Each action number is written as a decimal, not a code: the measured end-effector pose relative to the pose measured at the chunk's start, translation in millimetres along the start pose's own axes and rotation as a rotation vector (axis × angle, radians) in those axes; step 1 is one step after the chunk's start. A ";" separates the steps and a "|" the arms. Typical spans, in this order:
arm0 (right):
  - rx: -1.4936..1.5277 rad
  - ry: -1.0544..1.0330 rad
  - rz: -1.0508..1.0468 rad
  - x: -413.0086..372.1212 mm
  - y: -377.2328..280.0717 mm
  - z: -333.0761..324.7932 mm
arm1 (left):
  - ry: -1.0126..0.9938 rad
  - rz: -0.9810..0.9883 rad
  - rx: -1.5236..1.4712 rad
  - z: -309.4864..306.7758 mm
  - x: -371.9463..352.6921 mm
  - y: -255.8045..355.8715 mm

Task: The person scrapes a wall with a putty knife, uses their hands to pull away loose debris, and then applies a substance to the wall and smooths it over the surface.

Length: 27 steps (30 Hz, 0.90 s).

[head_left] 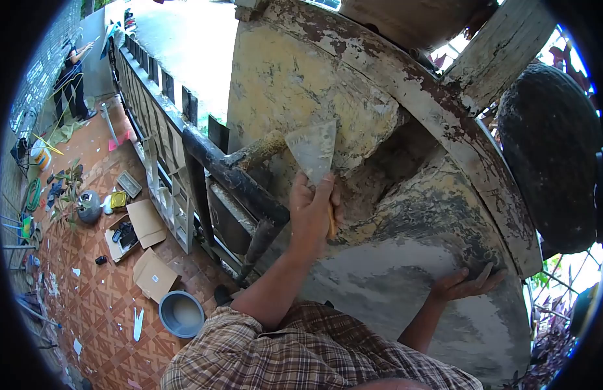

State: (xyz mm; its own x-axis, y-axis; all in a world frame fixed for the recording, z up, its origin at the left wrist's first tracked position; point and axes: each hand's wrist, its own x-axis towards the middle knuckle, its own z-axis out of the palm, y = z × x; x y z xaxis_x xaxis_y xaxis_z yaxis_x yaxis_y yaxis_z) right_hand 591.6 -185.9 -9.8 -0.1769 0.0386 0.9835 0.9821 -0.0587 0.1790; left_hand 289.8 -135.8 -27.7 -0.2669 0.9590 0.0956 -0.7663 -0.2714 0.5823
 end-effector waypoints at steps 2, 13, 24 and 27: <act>-0.011 0.014 -0.017 -0.6 1.1 0.8 | -0.025 -0.110 -0.027 -3.5 2.6 1.1; 0.031 0.012 -0.054 2.4 0.9 1.0 | -0.049 -0.291 -0.112 22.2 6.0 15.3; 0.014 -0.038 -0.060 -3.7 8.0 0.3 | -0.032 -0.265 -0.075 33.1 12.2 24.4; 0.044 -0.012 -0.068 -0.5 7.2 0.4 | 0.006 -0.328 -0.026 38.6 -2.6 17.3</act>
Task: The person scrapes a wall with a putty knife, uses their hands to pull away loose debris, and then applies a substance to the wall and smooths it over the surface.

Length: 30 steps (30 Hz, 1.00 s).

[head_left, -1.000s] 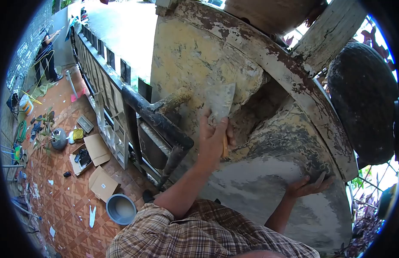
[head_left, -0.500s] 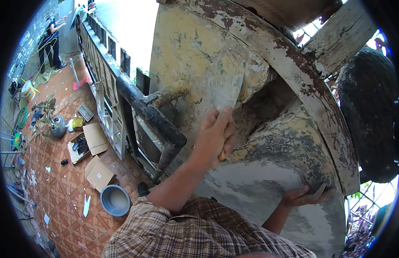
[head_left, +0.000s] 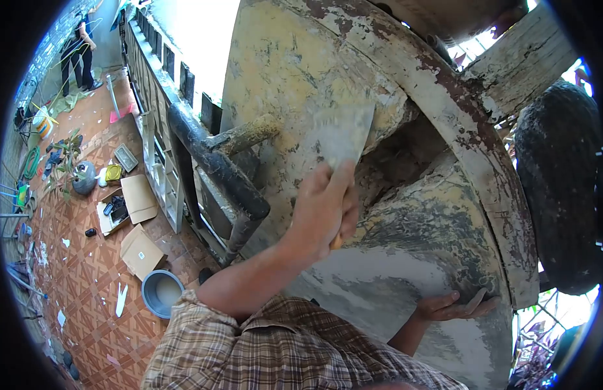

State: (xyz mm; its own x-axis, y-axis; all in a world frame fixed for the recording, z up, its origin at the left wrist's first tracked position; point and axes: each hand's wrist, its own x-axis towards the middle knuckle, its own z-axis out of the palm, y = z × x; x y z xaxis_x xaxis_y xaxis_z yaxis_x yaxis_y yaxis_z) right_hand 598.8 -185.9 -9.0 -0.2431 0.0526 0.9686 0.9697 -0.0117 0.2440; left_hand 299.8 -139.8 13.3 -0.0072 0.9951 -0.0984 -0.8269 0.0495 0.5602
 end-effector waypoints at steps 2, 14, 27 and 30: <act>0.014 -0.003 0.002 1.2 -3.2 -0.7 | 0.030 0.054 0.016 -0.9 6.6 10.0; 0.040 -0.002 -0.007 1.2 -0.8 -0.6 | 0.066 0.041 -0.024 9.0 -0.9 8.2; 0.008 -0.047 0.000 -3.2 5.1 -3.6 | 0.037 -0.098 -0.087 11.3 -10.7 -5.8; 0.003 -0.066 0.011 -3.9 4.1 -6.5 | 0.061 0.000 -0.040 12.4 0.3 6.5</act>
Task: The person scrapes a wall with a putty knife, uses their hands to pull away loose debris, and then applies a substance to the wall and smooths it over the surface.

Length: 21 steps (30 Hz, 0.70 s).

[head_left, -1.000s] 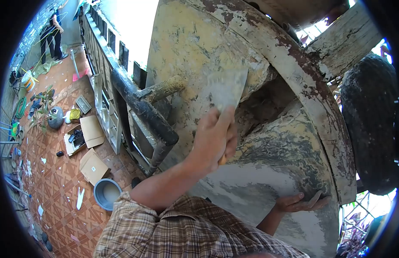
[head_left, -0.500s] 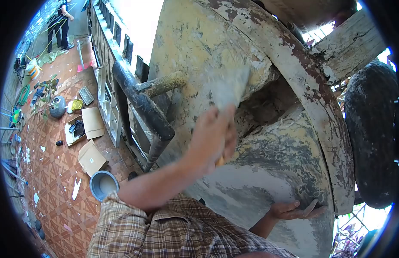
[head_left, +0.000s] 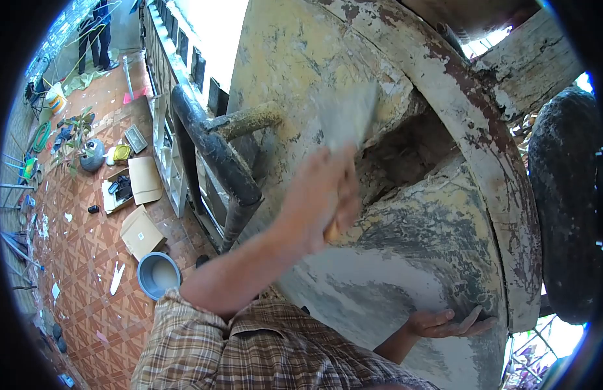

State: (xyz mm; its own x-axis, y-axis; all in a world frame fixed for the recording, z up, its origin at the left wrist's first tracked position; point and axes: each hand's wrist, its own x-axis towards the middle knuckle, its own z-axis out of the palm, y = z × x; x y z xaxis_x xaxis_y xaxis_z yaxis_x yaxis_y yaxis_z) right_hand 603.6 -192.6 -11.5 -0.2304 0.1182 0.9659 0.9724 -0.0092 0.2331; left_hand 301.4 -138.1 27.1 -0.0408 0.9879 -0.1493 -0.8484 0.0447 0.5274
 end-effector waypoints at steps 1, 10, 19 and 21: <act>-0.006 0.008 -0.011 0.0 0.8 2.2 | 0.004 -0.004 -0.004 0.3 5.8 2.2; 0.017 0.017 -0.032 0.5 4.0 0.1 | -0.072 0.006 -0.064 -3.8 8.4 8.3; 0.007 0.018 -0.034 -0.1 3.8 1.9 | -0.027 -0.074 -0.019 -0.3 -3.9 -21.0; 0.011 0.022 -0.031 -1.2 4.1 0.5 | -0.105 -0.094 -0.135 -0.1 -14.1 -15.4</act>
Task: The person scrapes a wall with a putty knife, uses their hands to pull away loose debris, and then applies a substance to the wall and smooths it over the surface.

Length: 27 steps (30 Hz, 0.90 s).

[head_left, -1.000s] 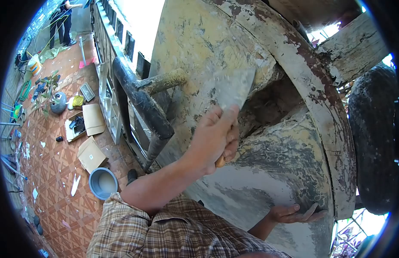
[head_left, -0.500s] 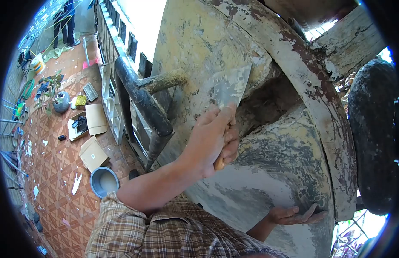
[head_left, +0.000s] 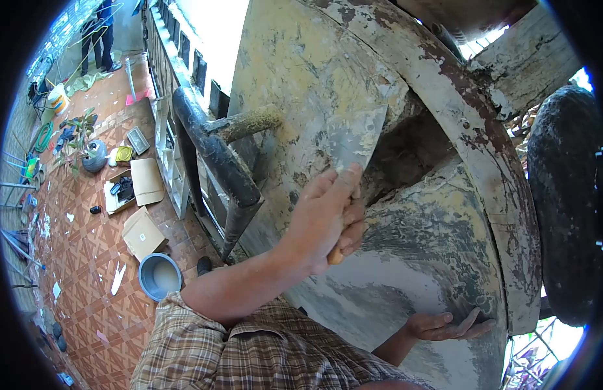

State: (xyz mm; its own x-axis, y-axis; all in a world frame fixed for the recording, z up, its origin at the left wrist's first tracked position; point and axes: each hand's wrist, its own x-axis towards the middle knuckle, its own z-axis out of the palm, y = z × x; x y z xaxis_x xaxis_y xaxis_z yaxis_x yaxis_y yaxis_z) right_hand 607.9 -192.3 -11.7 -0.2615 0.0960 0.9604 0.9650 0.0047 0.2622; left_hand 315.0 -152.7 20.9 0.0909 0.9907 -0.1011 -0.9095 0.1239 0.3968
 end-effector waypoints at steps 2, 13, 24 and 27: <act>-0.004 0.001 -0.002 -0.4 0.3 0.9 | 0.016 0.017 0.042 -1.6 7.7 -2.9; 0.014 0.021 -0.025 2.8 -1.5 -0.3 | 0.047 0.141 0.093 11.8 18.9 3.1; 0.019 0.032 -0.024 4.4 -5.8 3.3 | -0.056 0.001 0.047 7.7 -1.1 -12.7; 0.022 0.037 -0.020 5.4 -5.6 2.3 | 0.078 0.146 0.120 14.9 11.8 5.3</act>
State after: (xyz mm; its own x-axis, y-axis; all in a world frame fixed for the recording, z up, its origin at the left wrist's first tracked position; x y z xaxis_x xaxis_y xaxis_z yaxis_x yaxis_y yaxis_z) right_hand 601.1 -189.5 -8.2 -0.2807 0.0585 0.9580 0.9597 0.0280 0.2795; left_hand 317.2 -139.5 35.4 -0.0746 0.9919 -0.1026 -0.8552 -0.0107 0.5182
